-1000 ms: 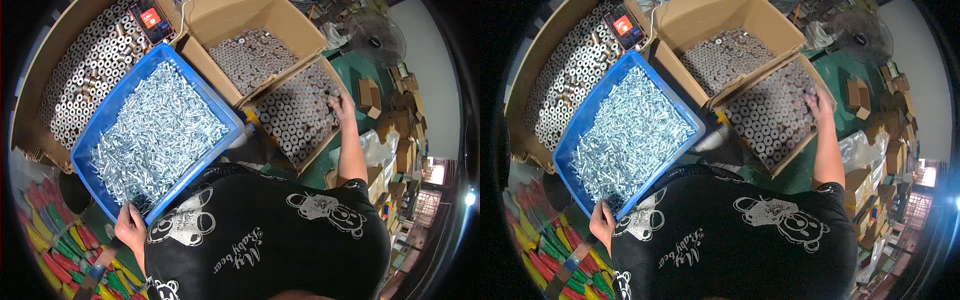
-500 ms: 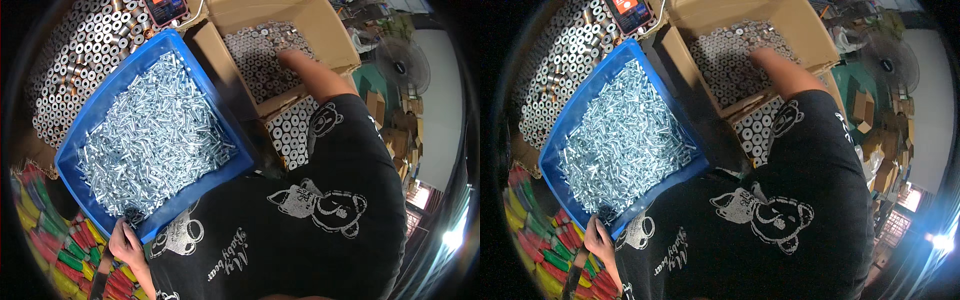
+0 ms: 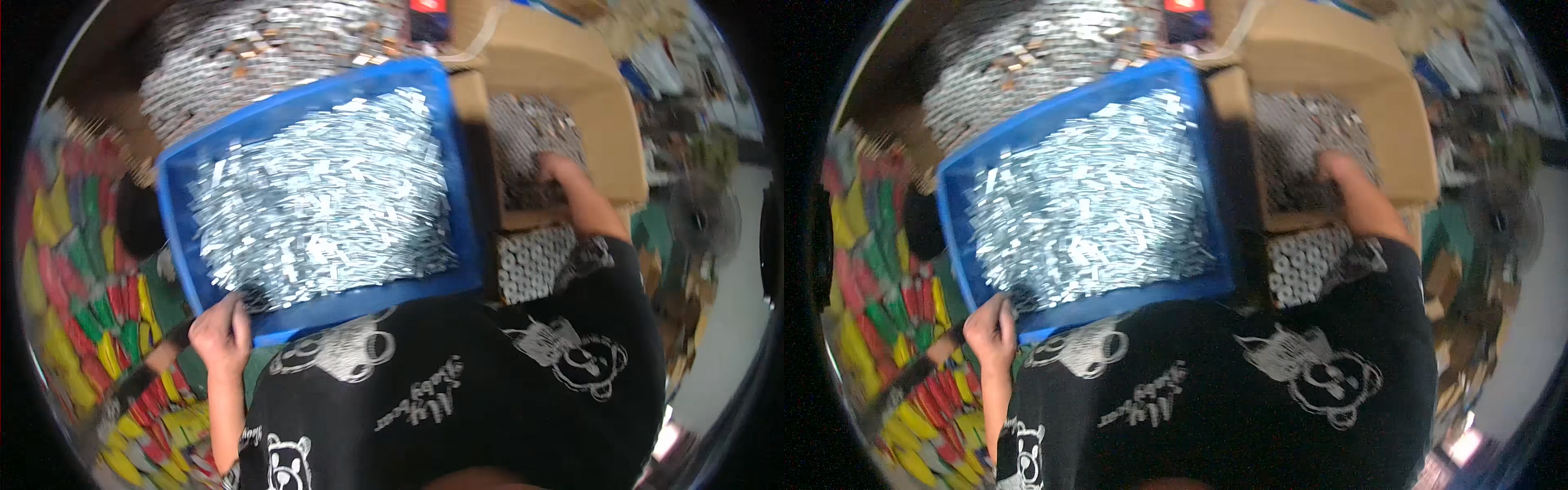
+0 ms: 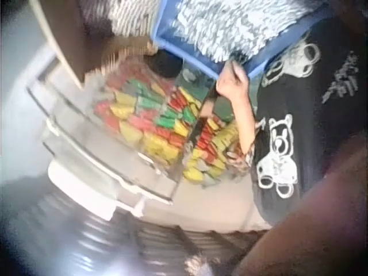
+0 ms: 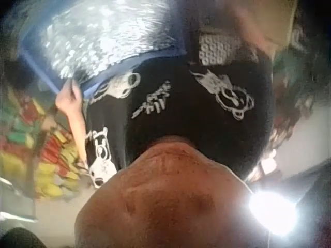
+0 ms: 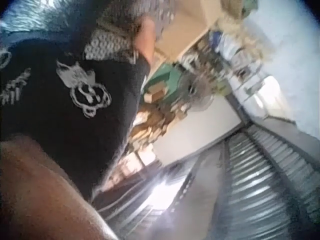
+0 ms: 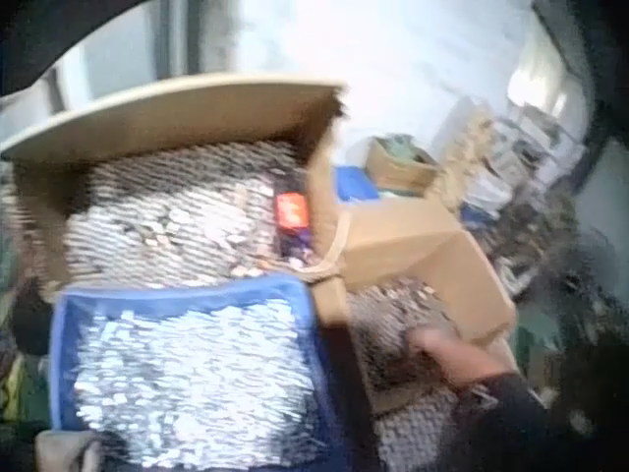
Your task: Sorting metal screws or bolts from a large bin into individual boxes or a packaging machine feed.
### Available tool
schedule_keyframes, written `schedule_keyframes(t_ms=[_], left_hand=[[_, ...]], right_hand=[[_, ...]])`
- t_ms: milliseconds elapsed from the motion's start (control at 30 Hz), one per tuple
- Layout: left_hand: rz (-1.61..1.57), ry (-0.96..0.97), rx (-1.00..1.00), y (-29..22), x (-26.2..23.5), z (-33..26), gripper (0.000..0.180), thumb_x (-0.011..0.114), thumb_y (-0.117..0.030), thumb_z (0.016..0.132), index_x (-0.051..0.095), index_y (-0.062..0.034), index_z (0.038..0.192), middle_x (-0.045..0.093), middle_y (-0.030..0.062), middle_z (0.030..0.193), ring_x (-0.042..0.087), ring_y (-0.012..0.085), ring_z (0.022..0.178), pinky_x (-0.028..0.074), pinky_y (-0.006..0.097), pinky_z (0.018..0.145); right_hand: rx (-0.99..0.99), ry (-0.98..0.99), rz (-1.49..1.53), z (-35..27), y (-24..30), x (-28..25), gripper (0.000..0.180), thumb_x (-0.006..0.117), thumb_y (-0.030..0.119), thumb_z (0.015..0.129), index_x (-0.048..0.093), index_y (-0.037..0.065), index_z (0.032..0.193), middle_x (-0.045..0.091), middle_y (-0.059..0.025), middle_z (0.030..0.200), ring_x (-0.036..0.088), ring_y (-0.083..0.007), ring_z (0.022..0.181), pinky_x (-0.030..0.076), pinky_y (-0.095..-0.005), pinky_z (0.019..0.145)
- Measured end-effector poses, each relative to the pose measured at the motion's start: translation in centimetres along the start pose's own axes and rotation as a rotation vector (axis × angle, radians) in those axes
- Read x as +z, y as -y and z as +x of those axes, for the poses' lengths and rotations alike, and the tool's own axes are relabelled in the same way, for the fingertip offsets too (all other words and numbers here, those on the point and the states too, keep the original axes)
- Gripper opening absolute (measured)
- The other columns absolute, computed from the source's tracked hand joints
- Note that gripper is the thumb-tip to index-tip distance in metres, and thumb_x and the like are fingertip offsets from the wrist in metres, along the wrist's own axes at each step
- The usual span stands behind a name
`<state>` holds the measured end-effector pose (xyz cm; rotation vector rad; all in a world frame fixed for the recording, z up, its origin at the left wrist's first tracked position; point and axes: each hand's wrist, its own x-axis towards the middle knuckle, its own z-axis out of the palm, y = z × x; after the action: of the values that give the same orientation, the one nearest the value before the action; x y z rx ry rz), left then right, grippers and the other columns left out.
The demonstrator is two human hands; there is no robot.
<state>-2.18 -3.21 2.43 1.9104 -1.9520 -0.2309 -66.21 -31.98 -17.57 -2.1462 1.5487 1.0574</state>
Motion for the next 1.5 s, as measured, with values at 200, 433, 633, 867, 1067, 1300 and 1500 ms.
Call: schedule_keyframes(t_ms=[200, 433, 633, 867, 1067, 1300, 1500], left_hand=[[0.006, -0.082, -0.001, -0.3, -0.9, -1.7, 0.006, 0.065, -0.007, 0.077, 0.067, -0.0032, 0.082, 0.063, 0.0135, 0.067, 0.064, 0.0287, 0.059, 0.050, 0.038, 0.055], [-0.048, -0.135, 0.052, 0.0, -1.3, -1.8, 0.016, 0.061, -0.011, 0.079, 0.054, -0.0055, 0.066, 0.055, 0.0135, 0.059, 0.059, 0.0318, 0.056, 0.046, 0.043, 0.050], [-0.129, -0.144, 0.063, 1.1, -1.0, -2.7, 0.017, 0.060, -0.011, 0.079, 0.053, -0.0065, 0.064, 0.057, 0.0127, 0.060, 0.060, 0.0329, 0.056, 0.047, 0.046, 0.050], [-0.233, -0.200, 0.175, 2.4, -0.6, -3.0, 0.019, 0.058, -0.012, 0.078, 0.049, -0.0072, 0.062, 0.054, 0.0137, 0.057, 0.057, 0.0348, 0.053, 0.046, 0.045, 0.048], [-0.322, -0.241, 0.277, 3.4, -0.7, -2.8, 0.018, 0.058, -0.011, 0.077, 0.049, -0.0084, 0.062, 0.053, 0.0123, 0.057, 0.056, 0.0338, 0.052, 0.045, 0.045, 0.047], [-0.329, -0.212, 0.252, 3.3, 0.0, -2.6, 0.017, 0.060, -0.010, 0.076, 0.049, -0.0083, 0.062, 0.053, 0.0120, 0.056, 0.057, 0.0318, 0.050, 0.045, 0.044, 0.047], [-0.335, -0.221, 0.261, 3.5, 0.3, -2.8, 0.018, 0.060, -0.011, 0.076, 0.050, -0.0081, 0.062, 0.054, 0.0120, 0.056, 0.057, 0.0314, 0.050, 0.046, 0.043, 0.047]], right_hand=[[-0.527, -0.105, 1.638, -7.9, 5.5, -17.9, 0.034, 0.068, 0.033, 0.085, 0.064, 0.002, 0.099, 0.066, -0.0042, 0.077, 0.057, -0.0118, 0.052, 0.042, -0.0272, 0.041], [-0.732, -0.864, 0.640, -6.7, 27.1, -36.8, 0.037, 0.062, 0.031, 0.088, 0.065, 0.007, 0.116, 0.068, -0.0106, 0.111, 0.064, -0.0210, 0.098, 0.049, -0.0335, 0.088], [-0.286, -1.051, 0.371, -3.3, 40.9, -41.7, 0.044, 0.061, 0.030, 0.084, 0.056, 0.021, 0.127, 0.067, -0.0205, 0.101, 0.065, -0.0370, 0.095, 0.051, -0.0476, 0.082], [-0.032, -0.990, 0.242, -2.3, 43.7, -45.5, 0.045, 0.057, 0.023, 0.085, 0.054, 0.017, 0.129, 0.069, -0.0179, 0.100, 0.067, -0.0358, 0.091, 0.054, -0.0470, 0.076], [-0.050, -1.075, 0.095, -2.2, 44.1, -44.9, 0.045, 0.054, 0.016, 0.083, 0.057, 0.025, 0.127, 0.069, -0.0164, 0.097, 0.068, -0.0327, 0.091, 0.055, -0.0447, 0.074], [-0.091, -1.108, -0.086, 0.0, 41.1, -43.7, 0.051, 0.051, 0.014, 0.086, 0.049, 0.028, 0.135, 0.069, -0.0156, 0.093, 0.068, -0.0335, 0.083, 0.055, -0.0438, 0.069], [-0.052, -1.010, -0.021, -1.5, 41.4, -44.5, 0.053, 0.045, 0.015, 0.089, 0.043, 0.032, 0.140, 0.069, -0.0156, 0.100, 0.068, -0.0333, 0.088, 0.055, -0.0448, 0.073]])
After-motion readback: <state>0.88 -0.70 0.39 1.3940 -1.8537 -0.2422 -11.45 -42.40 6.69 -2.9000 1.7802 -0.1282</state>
